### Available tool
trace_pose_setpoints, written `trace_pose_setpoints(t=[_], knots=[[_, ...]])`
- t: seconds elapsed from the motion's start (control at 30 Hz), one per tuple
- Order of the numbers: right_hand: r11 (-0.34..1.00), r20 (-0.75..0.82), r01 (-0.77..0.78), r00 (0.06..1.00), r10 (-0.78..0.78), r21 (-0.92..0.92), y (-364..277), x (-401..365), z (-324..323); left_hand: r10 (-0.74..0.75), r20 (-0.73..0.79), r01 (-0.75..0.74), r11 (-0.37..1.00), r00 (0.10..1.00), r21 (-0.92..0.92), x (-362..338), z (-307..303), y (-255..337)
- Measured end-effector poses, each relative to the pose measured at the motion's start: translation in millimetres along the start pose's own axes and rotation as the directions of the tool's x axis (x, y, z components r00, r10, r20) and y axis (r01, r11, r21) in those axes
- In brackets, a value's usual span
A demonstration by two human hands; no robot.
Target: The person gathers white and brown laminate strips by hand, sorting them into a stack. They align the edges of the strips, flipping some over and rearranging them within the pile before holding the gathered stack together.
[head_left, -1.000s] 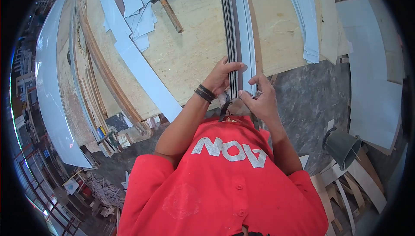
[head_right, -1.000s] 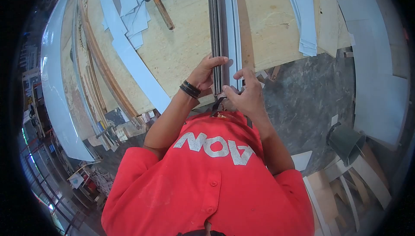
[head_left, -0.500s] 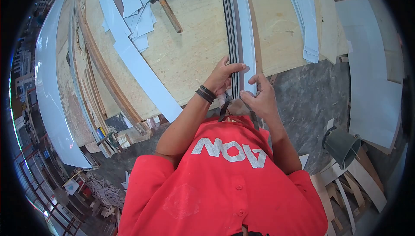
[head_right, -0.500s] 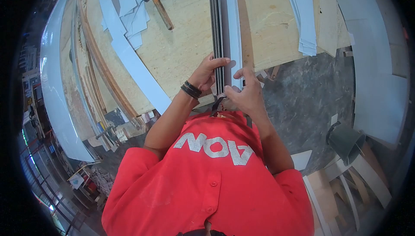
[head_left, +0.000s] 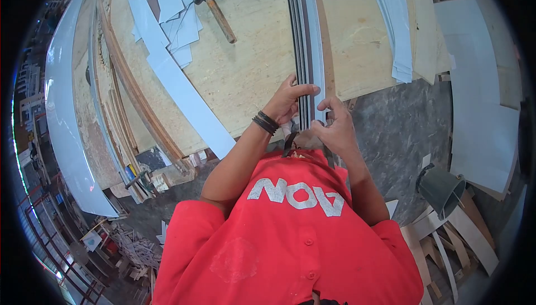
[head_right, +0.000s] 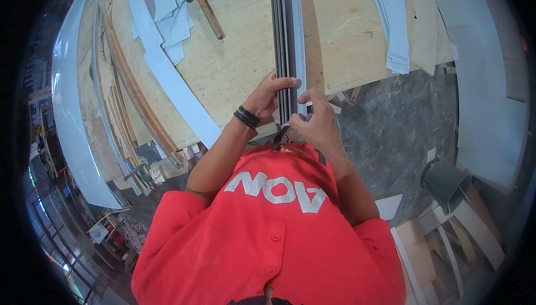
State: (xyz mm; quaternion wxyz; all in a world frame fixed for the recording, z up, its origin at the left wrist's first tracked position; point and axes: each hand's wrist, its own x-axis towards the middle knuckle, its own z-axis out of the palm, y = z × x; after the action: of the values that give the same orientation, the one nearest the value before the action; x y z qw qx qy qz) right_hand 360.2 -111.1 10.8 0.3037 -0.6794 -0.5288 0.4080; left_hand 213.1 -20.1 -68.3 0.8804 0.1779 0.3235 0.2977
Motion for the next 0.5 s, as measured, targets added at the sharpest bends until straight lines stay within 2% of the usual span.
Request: trace_pose_setpoints(t=[0.13, 0.3, 0.43, 0.5], knots=[[0.997, 0.029, -0.079, 0.996, 0.078, 0.013, -7, -1, -3, -0.016, 0.008, 0.016, 1.000, 1.000, -0.014, -1, 2, 0], [0.997, -0.008, 0.031, 1.000, -0.031, 0.077, -7, -3, -2, -0.019, 0.019, 0.020, 0.999, 1.000, -0.049, -1, 4, 0], [0.998, -0.003, 0.036, 0.999, -0.036, 0.061, -12, -3, -4, -0.013, 0.025, 0.015, 0.998, 1.000, -0.054, 3, 0, -4], [0.998, 0.029, -0.049, 0.998, 0.048, 0.028, -17, -3, -8, -0.005, 0.029, 0.006, 0.999, 1.000, -0.036, 2, 1, -3]])
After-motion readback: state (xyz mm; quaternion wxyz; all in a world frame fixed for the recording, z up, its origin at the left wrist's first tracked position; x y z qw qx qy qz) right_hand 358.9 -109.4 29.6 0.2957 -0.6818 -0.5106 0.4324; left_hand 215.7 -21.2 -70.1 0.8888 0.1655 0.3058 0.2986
